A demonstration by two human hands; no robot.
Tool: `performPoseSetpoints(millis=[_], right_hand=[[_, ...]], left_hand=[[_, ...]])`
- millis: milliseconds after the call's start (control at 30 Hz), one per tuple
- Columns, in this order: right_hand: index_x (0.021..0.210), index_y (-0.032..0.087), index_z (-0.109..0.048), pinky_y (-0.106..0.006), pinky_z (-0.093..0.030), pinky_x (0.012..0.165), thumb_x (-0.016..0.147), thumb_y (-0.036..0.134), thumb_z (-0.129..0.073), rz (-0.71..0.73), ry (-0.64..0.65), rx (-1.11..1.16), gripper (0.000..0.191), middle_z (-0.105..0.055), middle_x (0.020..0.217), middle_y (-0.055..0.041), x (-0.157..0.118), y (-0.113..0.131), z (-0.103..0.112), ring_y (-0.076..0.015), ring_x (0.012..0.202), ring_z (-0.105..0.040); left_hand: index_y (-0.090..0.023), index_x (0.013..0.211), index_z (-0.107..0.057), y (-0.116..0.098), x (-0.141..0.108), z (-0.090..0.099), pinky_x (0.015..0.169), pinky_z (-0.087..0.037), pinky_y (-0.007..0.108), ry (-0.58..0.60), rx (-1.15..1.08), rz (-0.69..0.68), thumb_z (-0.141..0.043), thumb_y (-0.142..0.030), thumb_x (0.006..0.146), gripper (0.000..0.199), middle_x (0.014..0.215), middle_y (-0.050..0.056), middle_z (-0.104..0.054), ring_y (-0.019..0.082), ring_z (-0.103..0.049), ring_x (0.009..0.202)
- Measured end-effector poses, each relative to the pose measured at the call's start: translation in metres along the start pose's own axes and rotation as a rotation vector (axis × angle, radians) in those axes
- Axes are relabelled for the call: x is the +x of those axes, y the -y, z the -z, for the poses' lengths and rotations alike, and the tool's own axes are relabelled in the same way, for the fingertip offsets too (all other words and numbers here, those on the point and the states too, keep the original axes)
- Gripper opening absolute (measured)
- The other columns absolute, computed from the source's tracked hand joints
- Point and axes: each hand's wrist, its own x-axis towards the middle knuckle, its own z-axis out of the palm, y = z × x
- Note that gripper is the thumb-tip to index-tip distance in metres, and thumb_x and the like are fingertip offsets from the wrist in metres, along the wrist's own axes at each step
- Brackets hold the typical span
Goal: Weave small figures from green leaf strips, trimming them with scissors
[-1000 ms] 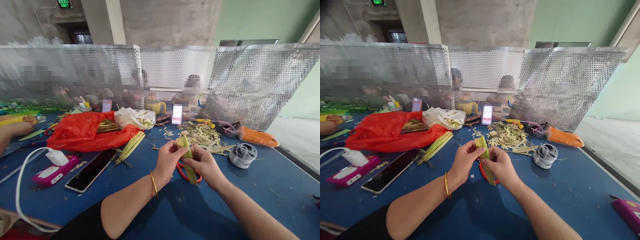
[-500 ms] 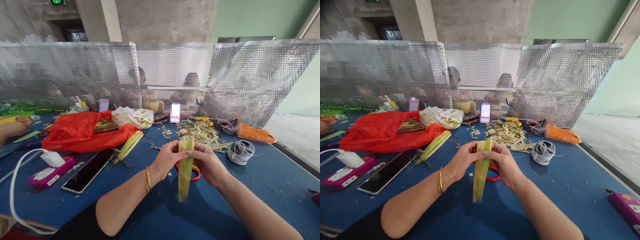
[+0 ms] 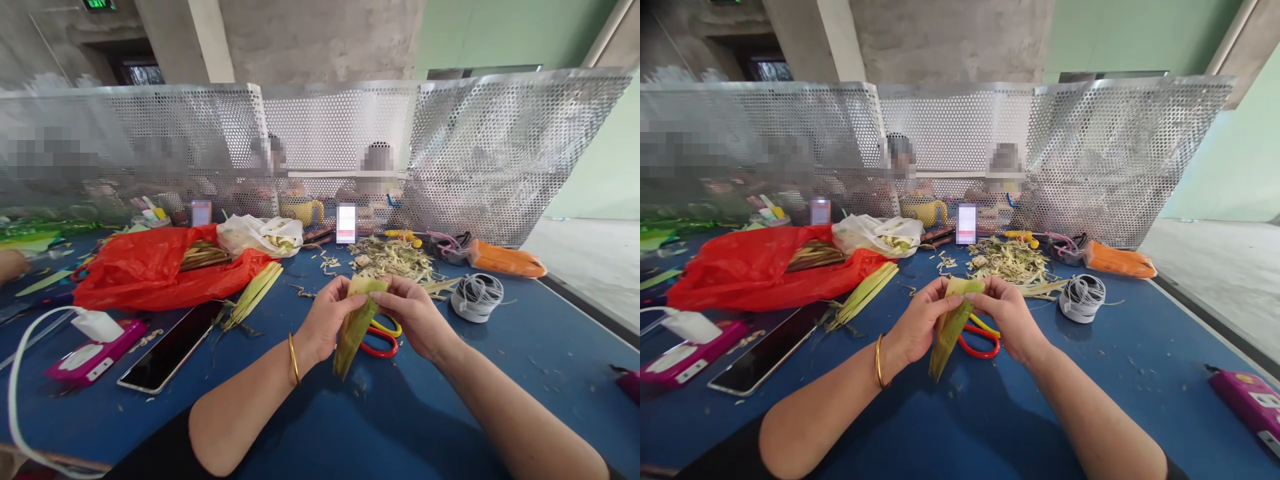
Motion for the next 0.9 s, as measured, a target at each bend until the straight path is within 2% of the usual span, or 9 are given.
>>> performPoseSetpoints(millis=[133, 233, 333, 433, 500, 567, 667, 767, 900], right_hand=[[0.061, 0.019, -0.048, -0.023, -0.035, 0.048, 0.059, 0.031, -0.08, -0.001, -0.038, -0.033, 0.034, -0.052, 0.054, 0.0055, 0.0018, -0.0034, 0.0023, -0.009, 0.048, -0.048], [0.073, 0.019, -0.056, -0.022, -0.03, 0.046, 0.06, 0.029, -0.08, 0.0, -0.05, -0.048, 0.029, -0.052, 0.056, 0.0065, 0.003, -0.005, 0.0036, -0.0076, 0.046, -0.044], [0.071, 0.018, -0.059, -0.022, -0.033, 0.048, 0.061, 0.03, -0.079, -0.019, -0.024, -0.03, 0.026, -0.055, 0.06, 0.0048, 0.0031, -0.0058, 0.0034, -0.0074, 0.05, -0.043], [0.063, 0.017, -0.055, -0.023, -0.04, 0.055, 0.059, 0.032, -0.08, -0.04, -0.016, 0.009, 0.029, -0.058, 0.064, 0.0026, 0.0031, -0.0059, 0.0032, -0.0093, 0.057, -0.05], [0.062, 0.018, -0.053, -0.023, -0.041, 0.054, 0.058, 0.032, -0.081, -0.058, -0.014, 0.009, 0.032, -0.058, 0.063, 0.0025, 0.0036, -0.0059, 0.0035, -0.0092, 0.055, -0.051], [0.065, 0.018, -0.053, -0.022, -0.038, 0.048, 0.057, 0.032, -0.081, -0.045, -0.048, -0.031, 0.033, -0.056, 0.059, 0.004, 0.0043, -0.0059, 0.0037, -0.0081, 0.05, -0.047], [0.076, 0.019, -0.057, -0.021, -0.035, 0.044, 0.058, 0.032, -0.081, 0.049, -0.121, -0.135, 0.032, -0.056, 0.057, 0.0052, 0.0049, -0.0064, 0.0038, -0.0081, 0.048, -0.045], [0.076, 0.019, -0.059, -0.022, -0.034, 0.046, 0.063, 0.033, -0.078, 0.093, -0.094, -0.211, 0.028, -0.056, 0.057, 0.0049, 0.0047, -0.0078, 0.0037, -0.0086, 0.05, -0.046], [0.08, 0.021, -0.059, -0.024, -0.038, 0.05, 0.063, 0.032, -0.078, 0.082, -0.038, -0.262, 0.028, -0.059, 0.062, 0.0041, 0.0039, -0.0106, 0.0024, -0.011, 0.054, -0.051]], left_hand=[[-0.018, 0.075, -0.05, 0.0004, -0.0014, -0.0023, 0.061, -0.044, 0.022, -0.044, 0.124, -0.09, -0.069, -0.025, 0.073, 0.02, 0.07, -0.004, -0.055, 0.01, -0.052, 0.064], [-0.019, 0.076, -0.049, 0.0019, -0.0031, -0.0043, 0.059, -0.044, 0.021, -0.074, 0.201, -0.12, -0.066, -0.024, 0.075, 0.019, 0.069, -0.004, -0.054, 0.01, -0.05, 0.064], [-0.019, 0.079, -0.049, 0.0033, -0.0032, -0.0046, 0.06, -0.045, 0.022, -0.071, 0.213, -0.117, -0.064, -0.024, 0.076, 0.016, 0.073, -0.003, -0.055, 0.011, -0.052, 0.067], [-0.019, 0.077, -0.049, 0.0039, -0.0013, -0.0031, 0.06, -0.043, 0.02, -0.103, 0.229, -0.132, -0.064, -0.024, 0.076, 0.016, 0.072, -0.004, -0.054, 0.01, -0.05, 0.066], [-0.019, 0.076, -0.05, 0.0039, 0.0, -0.0021, 0.059, -0.042, 0.02, -0.126, 0.224, -0.136, -0.064, -0.025, 0.075, 0.016, 0.071, -0.004, -0.054, 0.01, -0.049, 0.065], [-0.019, 0.077, -0.051, 0.0038, 0.0007, -0.0015, 0.059, -0.042, 0.02, -0.131, 0.197, -0.119, -0.064, -0.025, 0.074, 0.015, 0.072, -0.004, -0.055, 0.01, -0.05, 0.066], [-0.018, 0.077, -0.054, 0.0033, 0.0007, -0.0013, 0.061, -0.043, 0.022, -0.138, 0.14, -0.057, -0.067, -0.023, 0.07, 0.016, 0.073, -0.002, -0.058, 0.011, -0.054, 0.066], [-0.017, 0.078, -0.057, 0.002, 0.0004, -0.0016, 0.063, -0.046, 0.025, -0.143, 0.043, 0.041, -0.072, -0.025, 0.066, 0.021, 0.074, 0.0, -0.062, 0.013, -0.058, 0.066], [-0.016, 0.082, -0.062, 0.0014, 0.0009, -0.0021, 0.063, -0.047, 0.026, -0.134, -0.046, 0.124, -0.079, -0.029, 0.061, 0.03, 0.073, 0.001, -0.065, 0.014, -0.06, 0.064]])
